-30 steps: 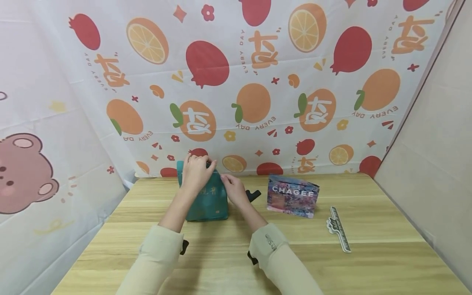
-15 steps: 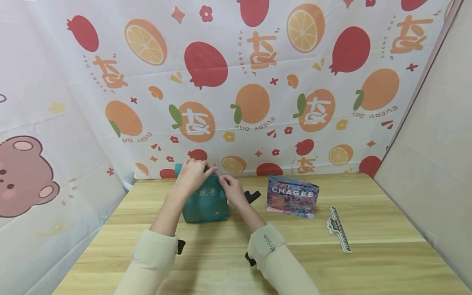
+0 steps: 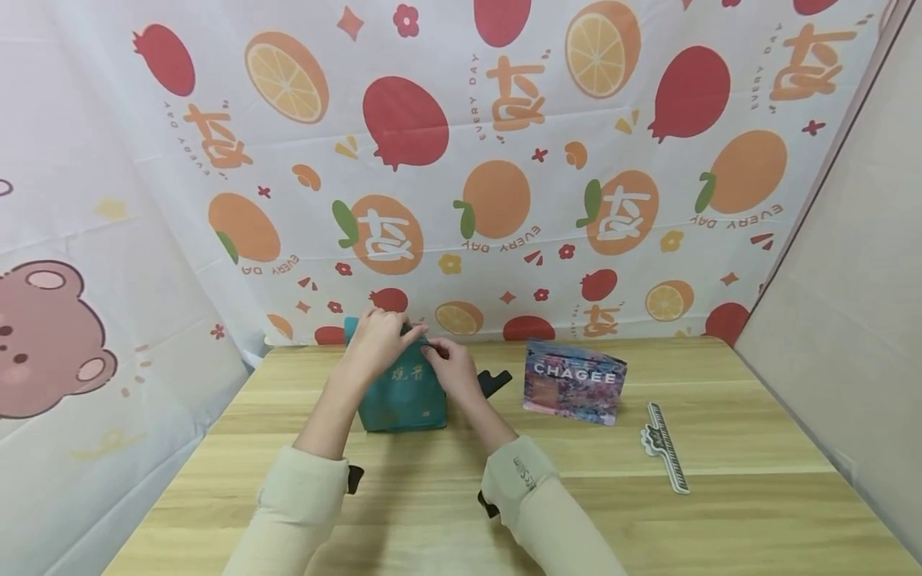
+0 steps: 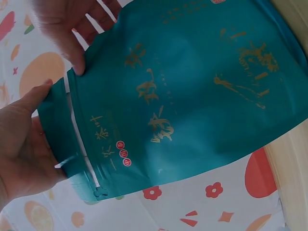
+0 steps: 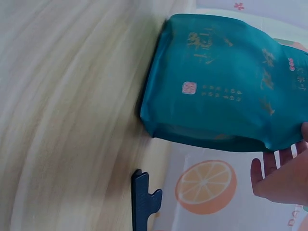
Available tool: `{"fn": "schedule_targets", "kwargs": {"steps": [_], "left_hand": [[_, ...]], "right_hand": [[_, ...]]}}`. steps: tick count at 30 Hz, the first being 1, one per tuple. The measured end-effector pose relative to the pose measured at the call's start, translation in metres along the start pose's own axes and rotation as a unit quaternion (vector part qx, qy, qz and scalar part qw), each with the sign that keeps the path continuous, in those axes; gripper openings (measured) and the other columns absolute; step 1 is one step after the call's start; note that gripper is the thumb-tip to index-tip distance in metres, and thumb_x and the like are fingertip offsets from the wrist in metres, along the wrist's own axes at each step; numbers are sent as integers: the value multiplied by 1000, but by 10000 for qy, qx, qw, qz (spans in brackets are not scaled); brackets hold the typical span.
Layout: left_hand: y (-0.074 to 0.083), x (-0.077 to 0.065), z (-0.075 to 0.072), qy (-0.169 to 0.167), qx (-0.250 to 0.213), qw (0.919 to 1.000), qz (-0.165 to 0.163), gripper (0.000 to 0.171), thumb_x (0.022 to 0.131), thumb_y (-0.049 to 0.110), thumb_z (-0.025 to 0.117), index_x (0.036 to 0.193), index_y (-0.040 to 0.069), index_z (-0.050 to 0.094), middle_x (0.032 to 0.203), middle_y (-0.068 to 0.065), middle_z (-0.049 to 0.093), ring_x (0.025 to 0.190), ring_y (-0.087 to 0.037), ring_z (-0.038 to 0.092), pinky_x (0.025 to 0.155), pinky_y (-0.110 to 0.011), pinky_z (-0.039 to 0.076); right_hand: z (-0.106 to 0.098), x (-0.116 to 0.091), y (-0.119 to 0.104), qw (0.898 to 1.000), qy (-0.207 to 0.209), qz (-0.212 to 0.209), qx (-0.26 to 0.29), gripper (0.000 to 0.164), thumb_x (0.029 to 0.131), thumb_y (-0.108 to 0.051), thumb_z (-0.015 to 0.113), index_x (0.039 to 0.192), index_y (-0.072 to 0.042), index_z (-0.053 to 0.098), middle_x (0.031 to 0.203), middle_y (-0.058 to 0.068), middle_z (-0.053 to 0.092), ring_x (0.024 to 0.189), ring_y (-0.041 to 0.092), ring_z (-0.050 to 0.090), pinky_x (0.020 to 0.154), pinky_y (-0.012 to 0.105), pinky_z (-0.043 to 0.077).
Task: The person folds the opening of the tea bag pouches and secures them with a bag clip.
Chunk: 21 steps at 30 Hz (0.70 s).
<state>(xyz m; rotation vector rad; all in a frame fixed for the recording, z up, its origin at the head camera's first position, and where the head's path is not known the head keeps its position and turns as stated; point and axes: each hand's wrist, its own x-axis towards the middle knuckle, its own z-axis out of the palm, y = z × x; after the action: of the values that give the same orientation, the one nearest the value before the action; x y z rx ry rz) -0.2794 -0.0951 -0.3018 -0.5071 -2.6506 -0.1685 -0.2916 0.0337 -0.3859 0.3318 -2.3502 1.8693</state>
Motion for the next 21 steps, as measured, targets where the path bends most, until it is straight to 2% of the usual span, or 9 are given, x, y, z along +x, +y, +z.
{"fn": "schedule_targets", "kwargs": {"steps": [7, 11, 14, 18, 21], "left_hand": [[1, 3, -5, -364, 45, 9993, -30, 33, 89, 31, 61, 71, 4, 66, 53, -4, 51, 69, -28, 58, 92, -45, 35], [-3, 4, -7, -710, -110, 9973, 142, 24, 88, 26, 64, 84, 3, 67, 71, -8, 62, 79, -28, 58, 94, -47, 32], [-8, 4, -9, -877, -281, 9951, 374, 18, 85, 18, 68, 95, 2, 66, 85, -9, 65, 86, -28, 57, 92, -47, 34], [-13, 4, -11, -858, -610, 9933, 485, 19, 81, 8, 70, 98, 1, 67, 87, -10, 66, 83, -26, 60, 80, -41, 44], [-15, 4, -12, -755, -694, 9939, 395, 22, 78, 8, 73, 100, 2, 69, 88, -11, 67, 78, -25, 62, 71, -37, 48]], "right_hand": [[1, 3, -2, 9996, 214, 65, -147, 25, 92, -26, 57, 106, -7, 68, 96, 3, 63, 86, 16, 56, 73, 33, 47], [2, 3, -2, 9995, 312, 34, 3, 24, 92, -24, 58, 106, -7, 68, 94, 4, 63, 84, 16, 56, 72, 32, 47], [2, 3, -2, 9994, 332, -50, 96, 24, 91, -22, 59, 106, -5, 68, 95, 6, 64, 84, 17, 57, 72, 31, 48], [4, 2, -3, 9983, 371, -365, 257, 23, 89, -17, 62, 107, -4, 66, 98, 7, 64, 88, 19, 59, 75, 32, 48], [7, 2, -6, 9959, 518, -607, 434, 21, 88, -14, 63, 106, -4, 65, 98, 7, 63, 89, 19, 59, 76, 31, 48]]}}
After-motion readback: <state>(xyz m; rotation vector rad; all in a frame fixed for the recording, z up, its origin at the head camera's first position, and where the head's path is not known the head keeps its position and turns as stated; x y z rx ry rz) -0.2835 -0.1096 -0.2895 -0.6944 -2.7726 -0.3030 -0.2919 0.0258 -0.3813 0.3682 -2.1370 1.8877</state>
